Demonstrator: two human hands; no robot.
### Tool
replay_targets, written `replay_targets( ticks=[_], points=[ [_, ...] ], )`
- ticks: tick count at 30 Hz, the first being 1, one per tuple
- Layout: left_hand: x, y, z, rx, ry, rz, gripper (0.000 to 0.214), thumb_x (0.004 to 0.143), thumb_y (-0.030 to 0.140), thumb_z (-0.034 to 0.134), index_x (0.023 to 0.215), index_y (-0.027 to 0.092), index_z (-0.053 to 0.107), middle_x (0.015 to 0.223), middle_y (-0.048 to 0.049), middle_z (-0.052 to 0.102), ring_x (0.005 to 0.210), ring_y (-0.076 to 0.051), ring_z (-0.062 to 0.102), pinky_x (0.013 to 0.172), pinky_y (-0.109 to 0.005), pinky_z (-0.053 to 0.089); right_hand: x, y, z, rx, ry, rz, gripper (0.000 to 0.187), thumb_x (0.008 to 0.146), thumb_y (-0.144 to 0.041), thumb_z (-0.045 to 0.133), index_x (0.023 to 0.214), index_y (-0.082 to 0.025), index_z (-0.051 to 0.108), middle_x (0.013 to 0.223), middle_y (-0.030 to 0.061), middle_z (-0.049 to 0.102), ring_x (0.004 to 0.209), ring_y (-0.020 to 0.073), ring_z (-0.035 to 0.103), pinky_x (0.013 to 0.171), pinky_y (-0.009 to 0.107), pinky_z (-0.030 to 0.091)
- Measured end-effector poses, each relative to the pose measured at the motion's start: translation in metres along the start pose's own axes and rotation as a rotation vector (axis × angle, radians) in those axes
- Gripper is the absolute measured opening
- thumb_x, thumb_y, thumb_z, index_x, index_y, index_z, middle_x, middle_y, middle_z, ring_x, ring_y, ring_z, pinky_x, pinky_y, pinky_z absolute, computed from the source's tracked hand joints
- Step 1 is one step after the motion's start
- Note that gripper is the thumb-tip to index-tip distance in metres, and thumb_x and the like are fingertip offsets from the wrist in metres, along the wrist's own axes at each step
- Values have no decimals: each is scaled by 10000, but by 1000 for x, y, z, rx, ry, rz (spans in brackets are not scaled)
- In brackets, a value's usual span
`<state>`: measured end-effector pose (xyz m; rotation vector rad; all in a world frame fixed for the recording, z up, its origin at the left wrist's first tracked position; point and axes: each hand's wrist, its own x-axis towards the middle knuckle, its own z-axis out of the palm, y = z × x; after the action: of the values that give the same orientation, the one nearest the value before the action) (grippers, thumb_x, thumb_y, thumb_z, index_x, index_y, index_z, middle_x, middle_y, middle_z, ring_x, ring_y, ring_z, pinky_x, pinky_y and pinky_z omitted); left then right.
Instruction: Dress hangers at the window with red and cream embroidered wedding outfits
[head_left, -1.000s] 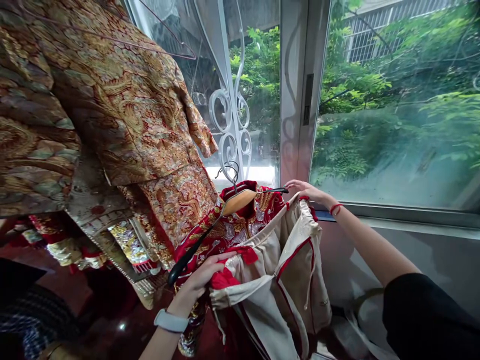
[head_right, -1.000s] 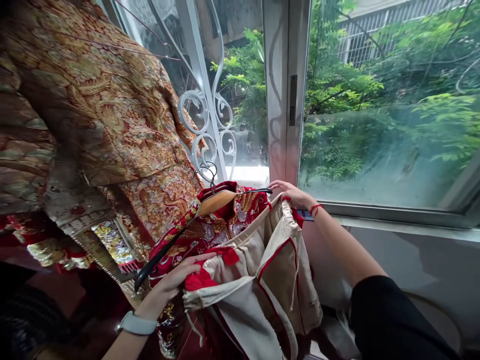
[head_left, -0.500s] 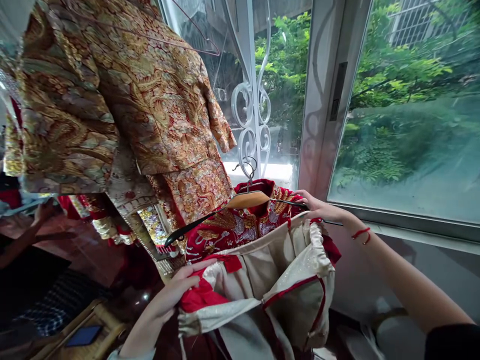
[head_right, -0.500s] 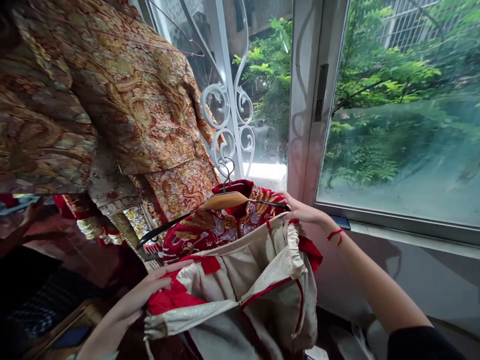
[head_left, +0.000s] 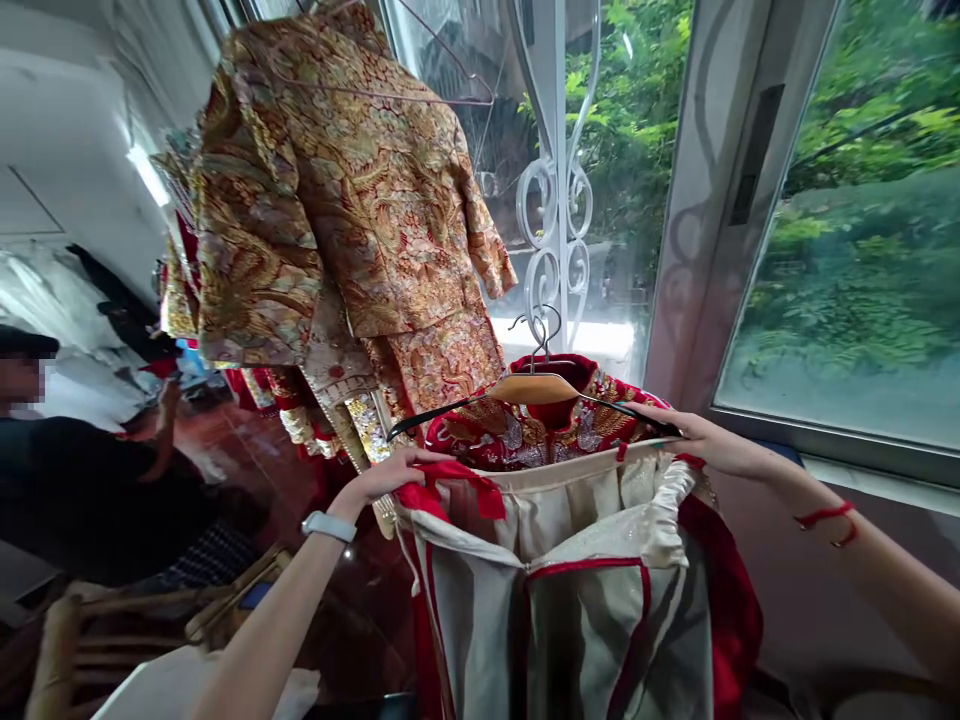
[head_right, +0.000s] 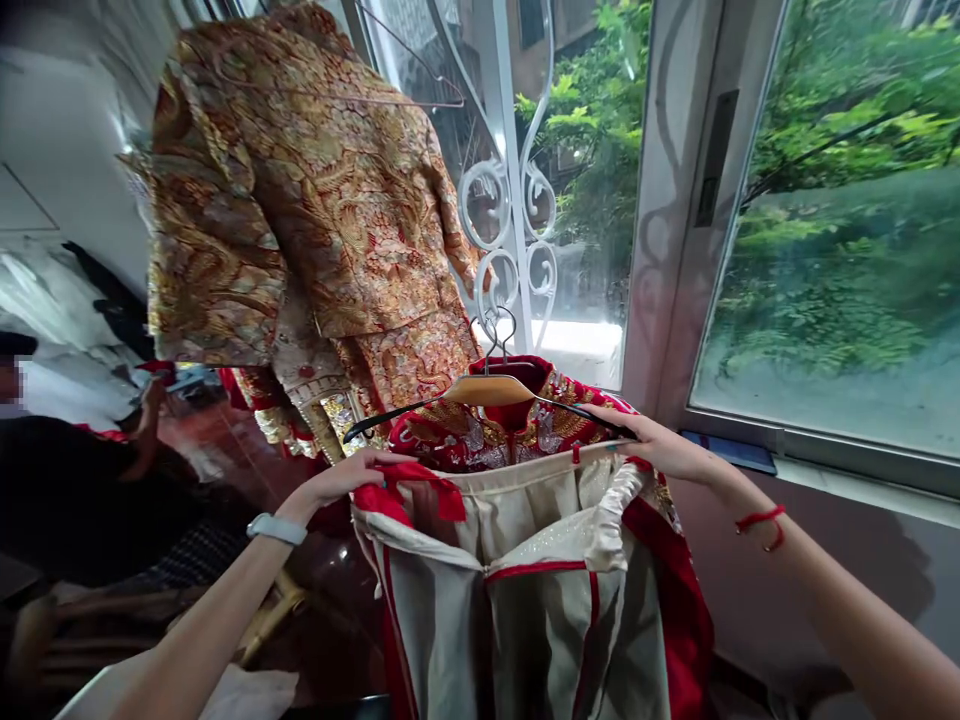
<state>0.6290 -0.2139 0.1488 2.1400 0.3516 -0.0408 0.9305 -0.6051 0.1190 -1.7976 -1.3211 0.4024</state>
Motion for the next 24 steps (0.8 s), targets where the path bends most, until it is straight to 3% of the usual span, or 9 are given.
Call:
replay_targets(
  ticks=[4, 7, 9, 11, 13, 15, 20, 24],
  points=[
    [5, -16, 7, 71, 183, 153, 296, 591, 105, 473, 808, 162, 666, 1006, -60, 709, 983, -205, 631, 912, -330, 483, -1, -2, 3, 24, 14, 21, 654, 819, -277, 582, 1456, -321, 440, 1515, -31, 437, 1421, 302, 344, 1181, 452, 283],
    [-1, -28, 29, 346, 225, 184, 280, 700, 65, 434, 761, 174, 684, 1137, -91, 660, 1099, -208, 606, 1024, -356, 432, -1, 1, 8, 63, 29, 21, 655, 802, -242, 588, 1439, -329, 465, 1514, -42, 435, 1423, 299, 341, 1192, 452, 260],
    [-3, -37, 53, 583, 304, 113, 363, 780, 52, 391, 846, 188, 721, 1223, -98, 618, 1077, -204, 625, 1020, -356, 440, -1, 2, 11, 97, 45, 23, 657, 787, -224, 592, 1429, -318, 482, 1511, -36, 440, 1415, 304, 356, 1194, 464, 250],
    [-2, -49, 80, 718, 464, -27, 354, 841, 94, 396, 945, 188, 722, 1235, -112, 606, 988, -213, 662, 937, -354, 496, 0, 2, 14, 131, 54, 24, 655, 783, -219, 596, 1424, -305, 491, 1504, -24, 451, 1400, 308, 381, 1191, 471, 259],
    [2, -65, 105, 734, 597, -149, 297, 839, 139, 474, 1037, 173, 694, 1231, -125, 606, 941, -225, 678, 865, -346, 531, 2, 0, 16, 162, 44, 24, 657, 790, -215, 598, 1431, -299, 480, 1494, -15, 466, 1388, 304, 403, 1182, 468, 285],
    [6, -85, 125, 705, 650, -180, 353, 794, 96, 517, 1112, 160, 656, 1230, -131, 593, 958, -226, 678, 851, -333, 544, 4, -2, 19, 187, 25, 31, 660, 800, -213, 598, 1441, -300, 465, 1482, -10, 482, 1379, 297, 419, 1170, 464, 315],
    [-2, -134, 150, 672, 668, 45, 570, 694, -69, 391, 1139, 192, 631, 1353, -132, 448, 1113, -220, 620, 855, -328, 559, 8, 2, 25, 206, 57, 26, 657, 790, -217, 618, 1427, -302, 483, 1469, -12, 498, 1372, 296, 428, 1162, 465, 333],
    [-11, -139, 169, 601, 748, 220, 607, 705, -65, 392, 1225, 196, 564, 1369, -130, 438, 1204, -230, 555, 925, -371, 541, 8, 3, 24, 143, 98, 25, 655, 762, -199, 614, 1403, -291, 518, 1479, -17, 482, 1395, 301, 392, 1187, 474, 273]
  ],
)
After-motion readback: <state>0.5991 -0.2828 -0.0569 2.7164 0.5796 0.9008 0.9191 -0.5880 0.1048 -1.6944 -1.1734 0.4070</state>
